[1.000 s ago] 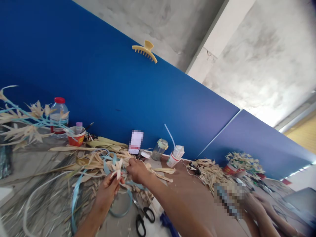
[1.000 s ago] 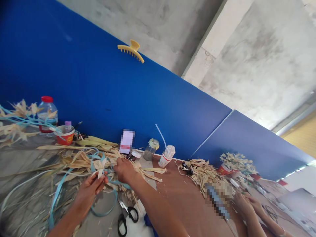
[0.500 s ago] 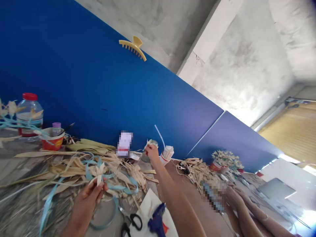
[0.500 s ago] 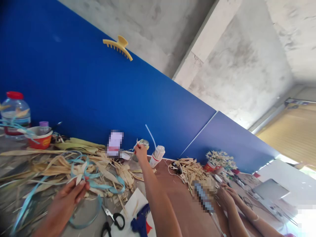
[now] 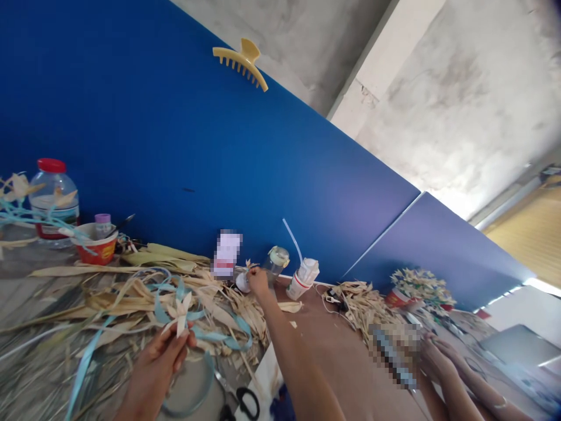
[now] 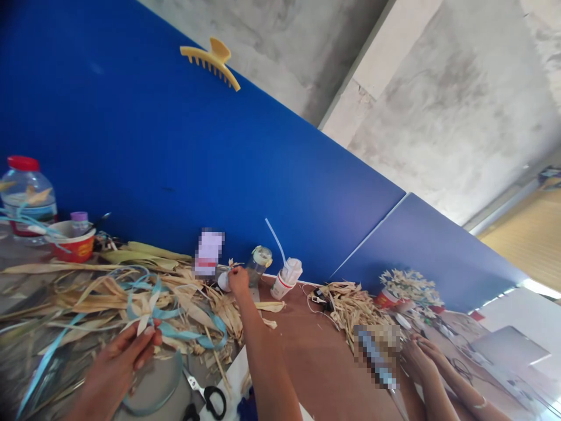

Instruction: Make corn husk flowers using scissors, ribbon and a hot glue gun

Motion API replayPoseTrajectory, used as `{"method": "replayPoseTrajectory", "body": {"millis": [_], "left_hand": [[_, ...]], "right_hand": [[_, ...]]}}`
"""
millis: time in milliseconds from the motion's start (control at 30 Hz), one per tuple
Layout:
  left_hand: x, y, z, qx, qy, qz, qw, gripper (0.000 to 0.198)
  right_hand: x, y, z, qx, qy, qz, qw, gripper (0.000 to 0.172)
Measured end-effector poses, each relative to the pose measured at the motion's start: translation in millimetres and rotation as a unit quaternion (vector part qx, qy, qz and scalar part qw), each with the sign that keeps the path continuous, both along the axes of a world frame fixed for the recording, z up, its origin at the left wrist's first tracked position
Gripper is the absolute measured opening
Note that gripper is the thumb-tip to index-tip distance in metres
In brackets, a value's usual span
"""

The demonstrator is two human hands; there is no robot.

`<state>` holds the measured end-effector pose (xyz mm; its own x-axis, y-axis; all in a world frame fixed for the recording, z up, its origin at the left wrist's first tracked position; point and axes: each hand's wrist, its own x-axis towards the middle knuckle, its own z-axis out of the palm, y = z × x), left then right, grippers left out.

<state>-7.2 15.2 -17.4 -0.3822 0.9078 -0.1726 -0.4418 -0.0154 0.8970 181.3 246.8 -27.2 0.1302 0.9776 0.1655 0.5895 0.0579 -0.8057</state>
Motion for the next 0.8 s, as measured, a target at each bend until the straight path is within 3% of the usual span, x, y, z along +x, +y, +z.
{"method": "replayPoseTrajectory", "body": {"millis": [100, 333, 567, 800], "left_hand": [[0, 0, -1.5, 0.015, -0.013, -0.025, 1.000, 0.052], [0, -2, 6.8, -0.005, -0.005, -0.014, 1.000, 0.053], [-1, 2, -4.4, 0.019, -0.025, -0.019, 0.999, 0.053], [0, 0, 0.8, 0.009, -0.013, -0.024, 1.000, 0.055]], "right_hand": [[0, -7, -2.5, -0.005, -0.009, 0.002, 1.000, 0.010], [6, -17, 6.3, 0.006, 0.021, -0.012, 1.000, 0.011], [5, -9, 16.7, 0.028, 0.069, 0.003, 0.997, 0.014], [-7, -8, -0.8, 0.040, 0.052, 0.024, 0.998, 0.013]]}}
